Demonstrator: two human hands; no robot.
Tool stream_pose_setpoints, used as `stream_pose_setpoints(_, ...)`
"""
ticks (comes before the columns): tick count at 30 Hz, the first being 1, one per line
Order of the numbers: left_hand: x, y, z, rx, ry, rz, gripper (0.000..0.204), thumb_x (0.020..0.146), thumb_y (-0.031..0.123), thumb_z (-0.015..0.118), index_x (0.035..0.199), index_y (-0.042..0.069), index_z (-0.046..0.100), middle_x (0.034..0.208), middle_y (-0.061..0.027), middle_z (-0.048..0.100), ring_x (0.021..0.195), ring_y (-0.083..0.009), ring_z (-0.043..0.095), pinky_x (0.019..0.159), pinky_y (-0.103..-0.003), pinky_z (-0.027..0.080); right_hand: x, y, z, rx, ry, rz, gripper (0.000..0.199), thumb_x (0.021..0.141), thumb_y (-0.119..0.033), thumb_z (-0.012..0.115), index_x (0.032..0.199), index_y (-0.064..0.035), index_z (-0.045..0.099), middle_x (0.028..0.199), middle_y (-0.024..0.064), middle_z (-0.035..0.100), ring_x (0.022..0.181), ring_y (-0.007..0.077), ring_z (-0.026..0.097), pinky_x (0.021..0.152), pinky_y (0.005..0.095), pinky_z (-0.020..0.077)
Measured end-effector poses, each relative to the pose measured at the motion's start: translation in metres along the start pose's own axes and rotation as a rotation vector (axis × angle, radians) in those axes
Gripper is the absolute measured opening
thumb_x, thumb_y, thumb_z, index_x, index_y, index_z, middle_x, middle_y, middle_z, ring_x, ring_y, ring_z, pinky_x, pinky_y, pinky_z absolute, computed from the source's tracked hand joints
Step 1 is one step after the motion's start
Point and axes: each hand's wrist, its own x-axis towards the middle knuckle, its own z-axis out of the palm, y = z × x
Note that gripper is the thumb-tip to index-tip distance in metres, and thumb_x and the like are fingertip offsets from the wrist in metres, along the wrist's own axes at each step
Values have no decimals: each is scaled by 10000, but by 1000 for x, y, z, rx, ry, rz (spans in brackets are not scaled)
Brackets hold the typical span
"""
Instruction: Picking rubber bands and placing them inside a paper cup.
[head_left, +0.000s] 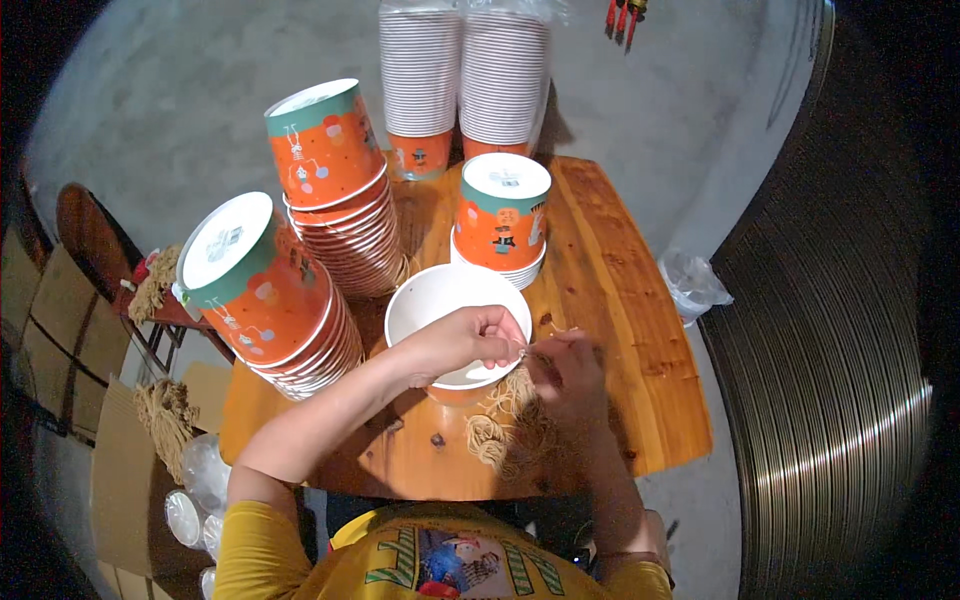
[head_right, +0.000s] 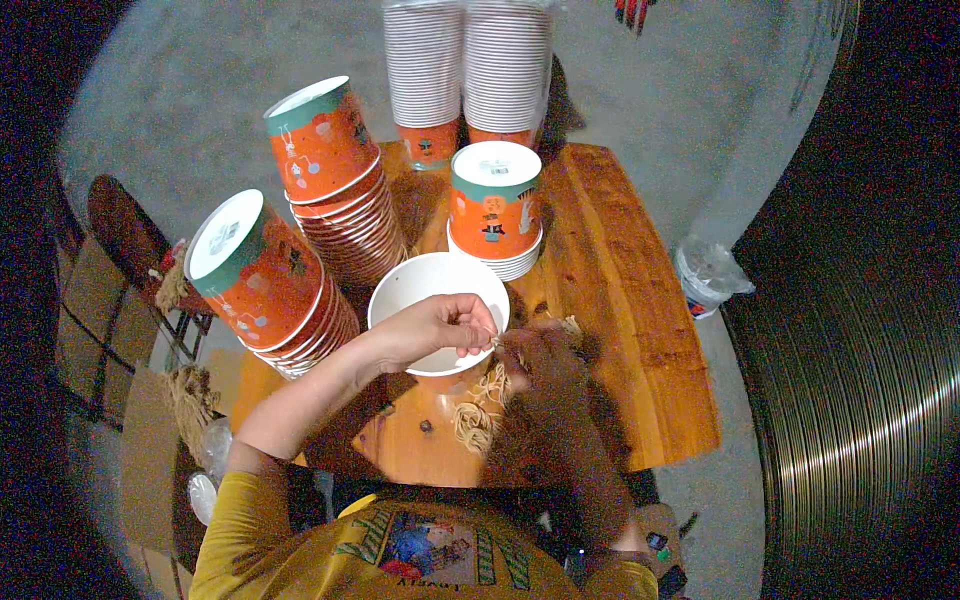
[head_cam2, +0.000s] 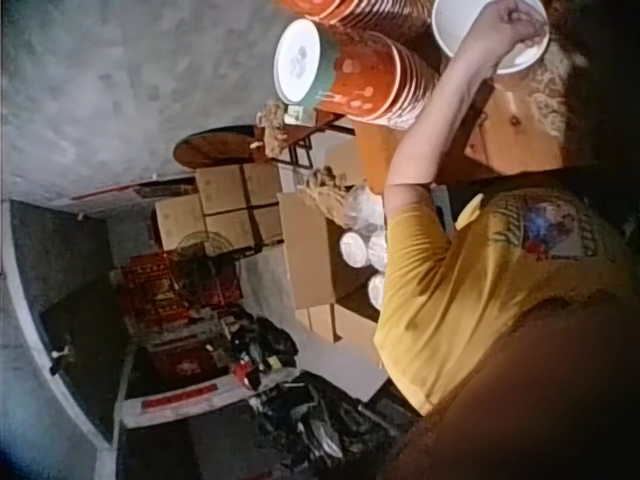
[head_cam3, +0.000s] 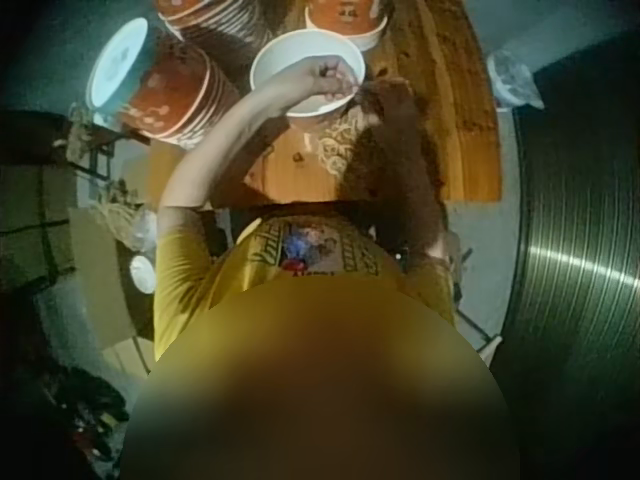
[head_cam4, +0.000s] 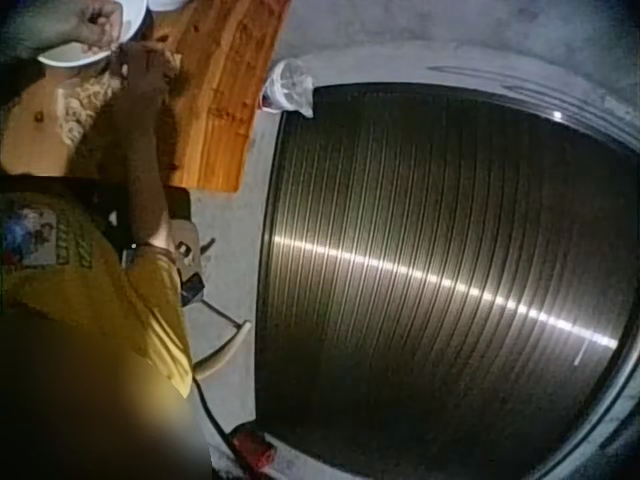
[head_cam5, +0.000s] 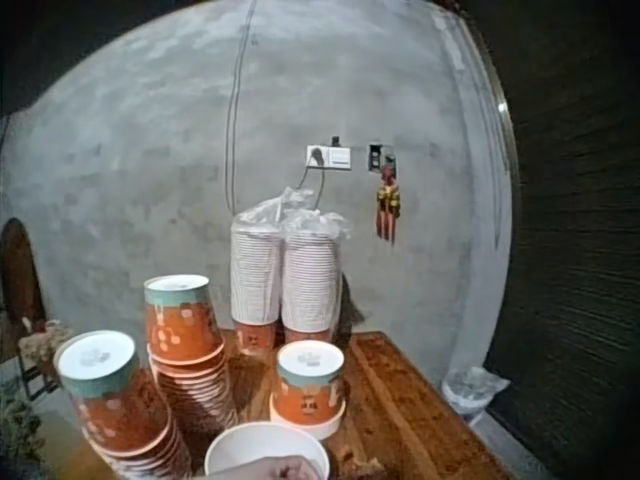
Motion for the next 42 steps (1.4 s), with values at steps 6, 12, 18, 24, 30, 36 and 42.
stream_pose_setpoints(6, 1, 3, 1, 52, -12, -14, 100, 836, 66, 569, 927, 32, 548, 816, 4, 562, 738, -62, 519, 643, -197, 418, 1, -2, -5, 216, -79, 167, 173, 725, 17, 637, 870, -28, 554, 778, 81, 526, 698, 199, 561, 650, 294, 462)
stream_pose_setpoints(12, 5, -1, 0, 20, -20, -50, 80, 846, 73, 564, 920, 48, 547, 804, 8, 572, 700, -52, 522, 604, -181, 422, -1, -2, 2, 502, -102, 492, 102, 773, 8, 587, 846, -36, 532, 725, 31, 558, 664, 110, 530, 596, 253, 433)
stream_pose_setpoints(18, 9, -1, -6, -364, -12, -299, 118, 856, 55, 580, 968, 58, 540, 812, -12, 601, 668, -58, 577, 562, -145, 462, -3, -23, 9, 437, -108, 502, 216, 769, -27, 684, 766, -67, 472, 652, -67, 442, 573, 17, 368, 515, 192, 304)
stream_pose_setpoints(24, 10, 1, 4, -345, 64, -297, 128, 823, 17, 573, 935, 65, 535, 818, -3, 588, 655, -39, 548, 580, -158, 470, -4, -23, 13, 430, -71, 408, 211, 745, -14, 711, 782, -62, 509, 638, -69, 397, 557, 20, 336, 503, 189, 286)
stream_pose_setpoints(30, 6, 3, 4, -225, 66, -262, 166, 820, -5, 580, 968, 31, 512, 871, -53, 588, 703, -103, 572, 672, -203, 492, -9, -9, 11, 623, -64, 581, 65, 853, -99, 612, 854, -42, 580, 647, -45, 456, 549, 16, 380, 491, 177, 298)
stream_pose_setpoints(36, 6, 2, 6, -198, 67, -215, 214, 788, -31, 579, 979, 15, 495, 839, -41, 553, 715, -104, 555, 666, -210, 478, 2, -10, -7, 966, -78, 946, 86, 896, -113, 561, 846, -52, 595, 688, -33, 494, 604, 27, 437, 536, 185, 346)
stream_pose_setpoints(42, 5, 1, 7, 92, 69, -32, 241, 767, 1, 602, 961, -1, 458, 813, -38, 513, 684, -114, 537, 650, -225, 479, 0, -7, 1, 479, -87, 472, 127, 831, -138, 649, 853, -24, 597, 734, 43, 595, 653, 155, 568, 612, 309, 469)
